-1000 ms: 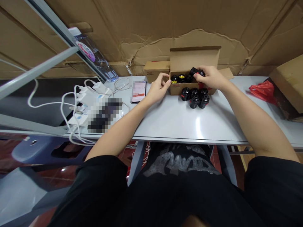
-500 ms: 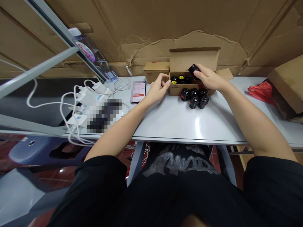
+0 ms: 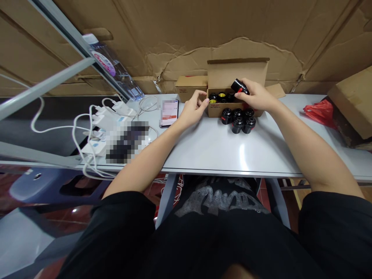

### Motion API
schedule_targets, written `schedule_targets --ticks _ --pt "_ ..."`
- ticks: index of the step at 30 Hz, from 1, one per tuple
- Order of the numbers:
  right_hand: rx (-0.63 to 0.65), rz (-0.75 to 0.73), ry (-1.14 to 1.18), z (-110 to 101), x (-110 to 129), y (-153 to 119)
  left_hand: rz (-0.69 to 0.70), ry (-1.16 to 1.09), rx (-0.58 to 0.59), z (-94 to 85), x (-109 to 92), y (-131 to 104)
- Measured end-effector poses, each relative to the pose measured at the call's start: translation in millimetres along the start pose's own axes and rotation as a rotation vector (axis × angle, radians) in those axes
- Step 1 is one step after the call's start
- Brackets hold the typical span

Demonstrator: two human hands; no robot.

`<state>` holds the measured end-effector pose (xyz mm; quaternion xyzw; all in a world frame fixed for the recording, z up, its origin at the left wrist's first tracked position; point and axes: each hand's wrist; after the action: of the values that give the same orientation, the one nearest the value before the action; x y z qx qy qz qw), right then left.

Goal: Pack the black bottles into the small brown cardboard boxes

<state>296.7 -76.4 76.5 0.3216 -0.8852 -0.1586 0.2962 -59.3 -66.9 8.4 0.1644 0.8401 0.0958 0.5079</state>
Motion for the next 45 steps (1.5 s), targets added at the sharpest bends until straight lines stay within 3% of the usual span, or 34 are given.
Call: schedule_targets --ticks 10,21,25,29,31,34,39,42,45 --pt "0.004 0.007 -0.016 -2.9 5.0 -1.3 0.004 -0.011 -0.003 0.2 -3.8 -1.2" --pt "0.021 0.055 0.035 2.7 -8.1 1.9 0.006 -0.004 0.005 0.3 -4.2 -1.0" --pt "0.025 0.064 0.021 1.9 -5.0 0.8 0.028 0.023 -0.05 -2.0 -12.2 -3.3" --pt "0.029 0.043 0.012 -0.7 0.3 -2.0 0.098 0.042 -0.155 -13.1 -30.7 -1.2" --pt "0.026 0.03 0.019 -1.3 1.9 -2.4 0.119 0.064 -0.152 -17.6 -42.7 5.8" --pt "0.027 -0.003 0.051 -1.4 1.4 -0.8 0.147 0.106 -0.048 -14.7 -64.8 23.9" --pt "-0.028 -0.086 0.052 -1.0 -2.6 1.2 0.225 0.19 0.179 12.3 -111.8 54.3" --pt "-0.07 -0.096 0.072 0.2 -2.8 -0.1 0.219 0.234 0.204 23.9 -136.0 59.2" --pt "-0.088 -0.085 0.143 1.2 -4.9 0.7 0.194 0.263 0.207 24.4 -148.6 56.7"
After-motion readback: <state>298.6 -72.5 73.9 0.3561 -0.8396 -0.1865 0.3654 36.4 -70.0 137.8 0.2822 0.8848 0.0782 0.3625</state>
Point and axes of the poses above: each hand's wrist, its own y-axis towards the middle knuckle, its own z-axis out of the palm, x = y × z, and after that the axes turned 10 degrees about -z, right-handed
